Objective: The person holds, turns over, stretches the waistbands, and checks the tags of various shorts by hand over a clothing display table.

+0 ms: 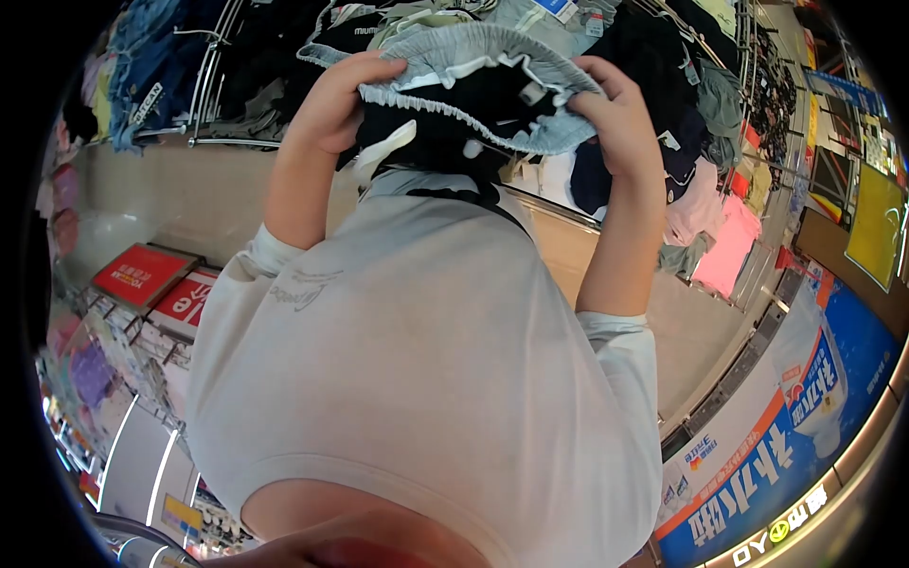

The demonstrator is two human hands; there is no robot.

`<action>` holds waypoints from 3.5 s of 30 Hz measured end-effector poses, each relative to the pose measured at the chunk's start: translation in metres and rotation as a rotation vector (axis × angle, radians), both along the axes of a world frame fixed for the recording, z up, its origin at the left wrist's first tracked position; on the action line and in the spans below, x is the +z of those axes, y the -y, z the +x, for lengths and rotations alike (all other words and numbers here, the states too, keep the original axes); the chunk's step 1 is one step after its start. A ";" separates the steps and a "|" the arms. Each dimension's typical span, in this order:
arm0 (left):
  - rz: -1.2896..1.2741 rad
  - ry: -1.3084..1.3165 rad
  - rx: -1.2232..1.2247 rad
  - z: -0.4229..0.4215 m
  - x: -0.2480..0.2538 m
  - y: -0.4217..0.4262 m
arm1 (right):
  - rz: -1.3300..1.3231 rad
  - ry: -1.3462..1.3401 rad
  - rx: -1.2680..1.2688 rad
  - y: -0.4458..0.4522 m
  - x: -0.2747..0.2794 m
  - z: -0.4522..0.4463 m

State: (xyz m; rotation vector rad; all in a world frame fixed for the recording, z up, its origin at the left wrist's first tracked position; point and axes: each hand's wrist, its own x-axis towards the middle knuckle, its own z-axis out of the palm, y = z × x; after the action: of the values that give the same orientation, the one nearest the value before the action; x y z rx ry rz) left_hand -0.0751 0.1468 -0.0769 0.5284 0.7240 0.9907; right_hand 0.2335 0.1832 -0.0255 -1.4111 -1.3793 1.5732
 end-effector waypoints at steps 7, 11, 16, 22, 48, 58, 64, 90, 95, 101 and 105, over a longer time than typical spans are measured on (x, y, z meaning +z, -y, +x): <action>-0.464 0.486 -0.018 0.013 0.011 0.009 | -0.363 -0.569 -0.047 0.022 -0.030 -0.016; -0.445 0.531 0.061 0.011 0.025 0.016 | -0.545 -0.898 -0.066 0.025 -0.030 -0.023; -0.421 0.670 0.039 0.006 0.024 0.015 | -0.571 -0.953 -0.119 0.029 -0.030 -0.024; -0.406 0.678 0.066 0.003 0.015 0.020 | -0.588 -0.880 -0.180 0.031 -0.036 -0.026; -0.037 -0.447 0.233 0.036 -0.094 -0.021 | -0.437 -0.054 -0.225 0.004 -0.131 -0.029; 0.647 -1.368 0.344 0.064 -0.078 -0.064 | -0.124 0.156 -0.229 -0.068 -0.159 -0.002; 0.718 -1.306 0.109 0.093 -0.082 -0.039 | -0.091 0.338 -0.251 -0.148 -0.267 0.068; 0.486 -1.184 -0.041 0.149 -0.093 0.000 | 0.731 0.712 0.075 -0.116 -0.267 0.082; 0.526 -1.299 -0.075 0.148 -0.092 -0.002 | 0.665 0.443 0.059 0.006 -0.190 0.080; 0.686 -1.405 -0.178 0.156 -0.059 -0.002 | 0.693 0.343 0.029 0.051 -0.110 0.090; 0.866 -1.417 -0.068 0.155 -0.030 -0.008 | 0.711 0.271 0.116 0.058 -0.051 0.092</action>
State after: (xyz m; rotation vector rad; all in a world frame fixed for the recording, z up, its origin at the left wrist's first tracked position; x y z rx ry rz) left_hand 0.0794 0.1546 -0.1074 2.1015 1.4699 0.7146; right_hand 0.3258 0.1251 -0.0769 -1.1255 -1.9526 0.8151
